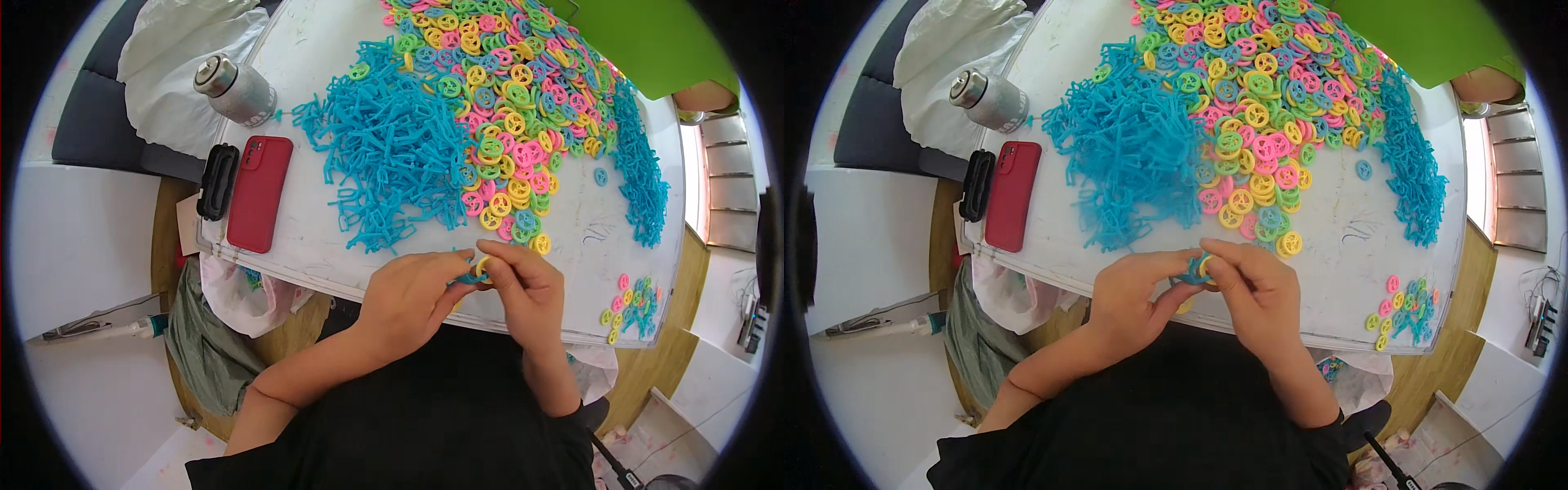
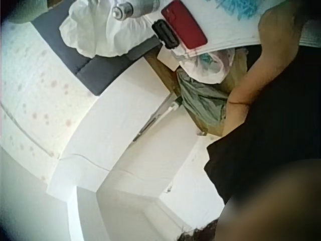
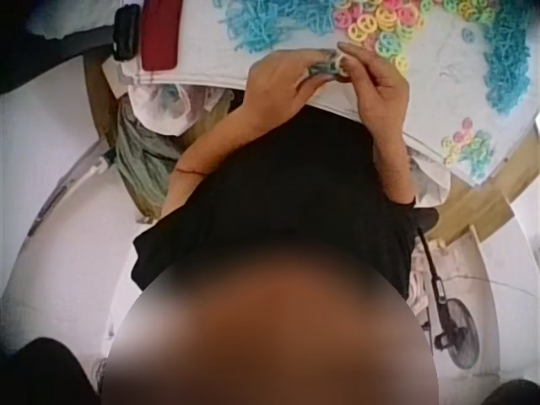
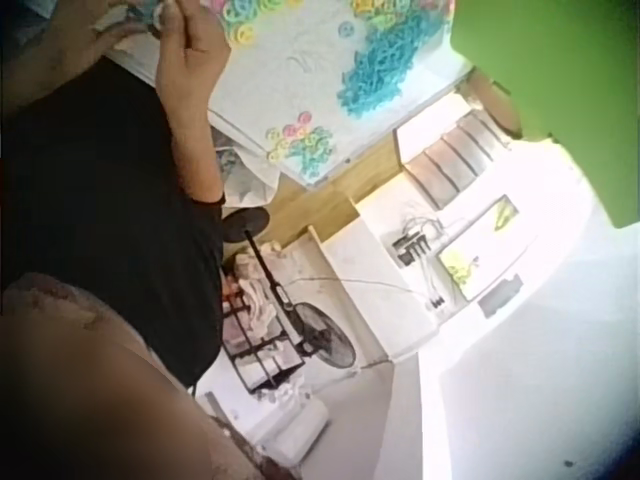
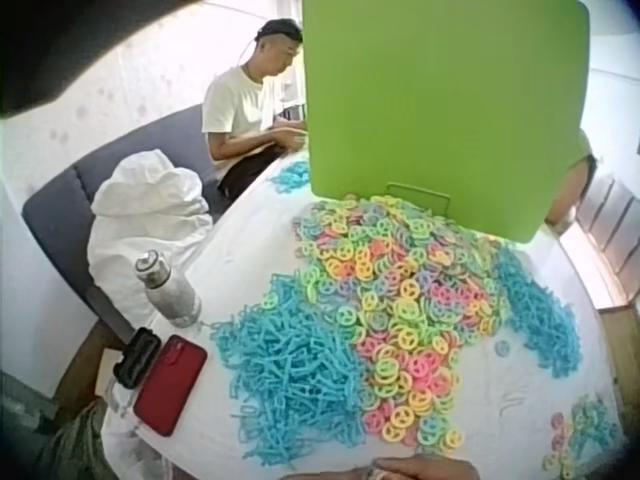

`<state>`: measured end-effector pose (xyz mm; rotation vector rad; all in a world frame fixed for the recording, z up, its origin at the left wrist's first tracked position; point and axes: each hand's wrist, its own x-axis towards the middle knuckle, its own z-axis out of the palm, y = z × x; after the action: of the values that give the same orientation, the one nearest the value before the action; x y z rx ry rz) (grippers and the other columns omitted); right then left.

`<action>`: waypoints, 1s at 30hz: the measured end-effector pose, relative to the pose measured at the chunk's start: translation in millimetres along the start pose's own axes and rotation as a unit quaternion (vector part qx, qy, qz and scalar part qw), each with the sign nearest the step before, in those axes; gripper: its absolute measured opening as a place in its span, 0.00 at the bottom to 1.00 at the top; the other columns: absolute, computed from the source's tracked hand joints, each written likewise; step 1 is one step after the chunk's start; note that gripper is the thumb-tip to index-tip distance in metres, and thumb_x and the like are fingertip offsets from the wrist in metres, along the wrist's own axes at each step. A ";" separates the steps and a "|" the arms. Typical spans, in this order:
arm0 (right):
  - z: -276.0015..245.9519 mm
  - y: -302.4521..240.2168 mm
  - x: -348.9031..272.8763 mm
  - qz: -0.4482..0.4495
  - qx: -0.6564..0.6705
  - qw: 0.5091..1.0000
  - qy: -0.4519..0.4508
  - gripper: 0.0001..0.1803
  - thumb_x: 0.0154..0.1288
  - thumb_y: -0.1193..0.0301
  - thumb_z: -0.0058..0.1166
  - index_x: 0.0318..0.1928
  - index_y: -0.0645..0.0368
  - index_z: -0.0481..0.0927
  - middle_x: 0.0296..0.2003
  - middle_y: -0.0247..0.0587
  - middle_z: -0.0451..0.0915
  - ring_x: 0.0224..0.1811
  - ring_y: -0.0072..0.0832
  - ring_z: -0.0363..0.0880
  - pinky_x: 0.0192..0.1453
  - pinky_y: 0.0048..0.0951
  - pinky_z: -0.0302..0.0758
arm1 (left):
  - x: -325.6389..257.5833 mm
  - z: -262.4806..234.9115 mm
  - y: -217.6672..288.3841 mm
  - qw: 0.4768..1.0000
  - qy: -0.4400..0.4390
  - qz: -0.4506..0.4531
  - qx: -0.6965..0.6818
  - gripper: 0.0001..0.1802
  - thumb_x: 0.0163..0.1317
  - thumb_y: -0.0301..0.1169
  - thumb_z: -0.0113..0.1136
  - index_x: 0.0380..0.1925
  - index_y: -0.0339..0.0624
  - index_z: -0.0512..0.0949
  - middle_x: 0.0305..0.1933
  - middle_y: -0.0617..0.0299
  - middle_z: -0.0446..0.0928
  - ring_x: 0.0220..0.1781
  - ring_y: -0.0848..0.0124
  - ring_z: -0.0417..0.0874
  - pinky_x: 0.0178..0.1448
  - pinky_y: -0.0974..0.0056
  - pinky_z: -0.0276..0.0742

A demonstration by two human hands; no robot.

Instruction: Manually join blue plastic chain links with multi-colored smiley face discs.

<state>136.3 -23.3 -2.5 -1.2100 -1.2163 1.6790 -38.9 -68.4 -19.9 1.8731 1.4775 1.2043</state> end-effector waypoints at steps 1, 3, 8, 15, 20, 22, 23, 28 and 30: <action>-1.5 1.8 -2.1 -0.041 -0.077 0.996 -0.004 0.12 0.71 0.76 0.56 0.51 0.68 0.77 0.35 0.38 0.81 0.36 0.20 0.81 0.42 0.26 0.84 | 0.4 -1.6 0.9 1.000 0.000 0.000 0.000 0.19 0.52 0.24 0.74 0.45 0.42 0.81 0.47 0.56 0.85 0.42 0.56 0.86 0.46 0.59 0.81; -4.3 5.3 -5.0 -0.082 -0.155 0.985 -0.008 0.14 0.71 0.77 0.56 0.55 0.68 0.78 0.35 0.37 0.82 0.36 0.19 0.81 0.42 0.24 0.83 | 0.5 -6.5 1.7 0.999 -0.043 -0.025 0.001 0.22 0.52 0.26 0.75 0.48 0.42 0.80 0.47 0.57 0.85 0.43 0.56 0.86 0.46 0.59 0.80; -14.3 7.3 -4.7 -0.179 -0.174 0.964 -0.088 0.21 0.67 0.79 0.59 0.60 0.66 0.77 0.38 0.37 0.80 0.43 0.22 0.80 0.46 0.24 0.80 | 3.7 -13.9 2.1 0.995 -0.048 -0.060 -0.059 0.22 0.51 0.30 0.77 0.47 0.44 0.82 0.50 0.58 0.81 0.48 0.58 0.84 0.49 0.60 0.80; -20.2 -8.0 -3.9 -0.247 -0.320 0.907 -0.114 0.21 0.60 0.80 0.63 0.56 0.64 0.81 0.31 0.38 0.78 0.30 0.25 0.76 0.33 0.26 0.73 | 0.4 -13.5 3.5 0.989 -0.072 -0.107 -0.069 0.21 0.51 0.32 0.77 0.46 0.45 0.84 0.54 0.57 0.78 0.51 0.59 0.83 0.51 0.60 0.80; -15.3 -14.5 -9.4 -0.148 -0.297 0.937 -0.109 0.19 0.64 0.80 0.59 0.56 0.64 0.80 0.28 0.35 0.77 0.29 0.21 0.76 0.32 0.23 0.73 | -4.0 -11.6 7.4 0.994 -0.052 -0.097 -0.018 0.20 0.52 0.32 0.76 0.46 0.45 0.83 0.49 0.56 0.81 0.49 0.57 0.84 0.49 0.59 0.81; -14.0 -12.0 -12.0 0.007 -0.162 0.981 -0.106 0.18 0.65 0.81 0.57 0.56 0.65 0.80 0.28 0.34 0.77 0.28 0.19 0.76 0.31 0.22 0.73 | -4.7 -13.1 7.7 0.993 -0.052 -0.104 -0.017 0.20 0.53 0.32 0.76 0.46 0.44 0.83 0.47 0.55 0.82 0.47 0.56 0.85 0.48 0.58 0.81; -12.9 -11.0 -11.8 0.058 -0.063 0.991 -0.107 0.19 0.66 0.82 0.55 0.57 0.66 0.79 0.28 0.33 0.77 0.28 0.17 0.75 0.31 0.20 0.72 | -4.5 -13.8 5.9 0.997 -0.057 -0.057 0.001 0.21 0.55 0.31 0.73 0.49 0.44 0.79 0.44 0.56 0.83 0.42 0.56 0.85 0.43 0.57 0.80; -6.7 -10.2 -15.5 -0.026 0.000 0.993 -0.112 0.21 0.66 0.83 0.54 0.60 0.68 0.75 0.27 0.32 0.76 0.26 0.15 0.74 0.29 0.18 0.71 | -14.8 -66.2 21.9 0.993 -0.059 -0.048 0.093 0.21 0.56 0.29 0.72 0.49 0.41 0.79 0.41 0.56 0.84 0.37 0.58 0.85 0.39 0.59 0.81; -26.8 -6.8 -5.3 -0.139 -0.289 0.947 -0.012 0.24 0.65 0.81 0.56 0.62 0.67 0.74 0.27 0.32 0.75 0.27 0.16 0.74 0.29 0.20 0.71 | -34.8 -110.6 10.9 0.981 0.103 -0.053 0.157 0.17 0.56 0.25 0.70 0.47 0.37 0.80 0.43 0.54 0.84 0.40 0.65 0.86 0.44 0.61 0.81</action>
<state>163.7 -18.8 2.4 -1.2693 -1.8797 1.1626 -128.2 -121.6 32.7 1.8775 1.9541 1.2007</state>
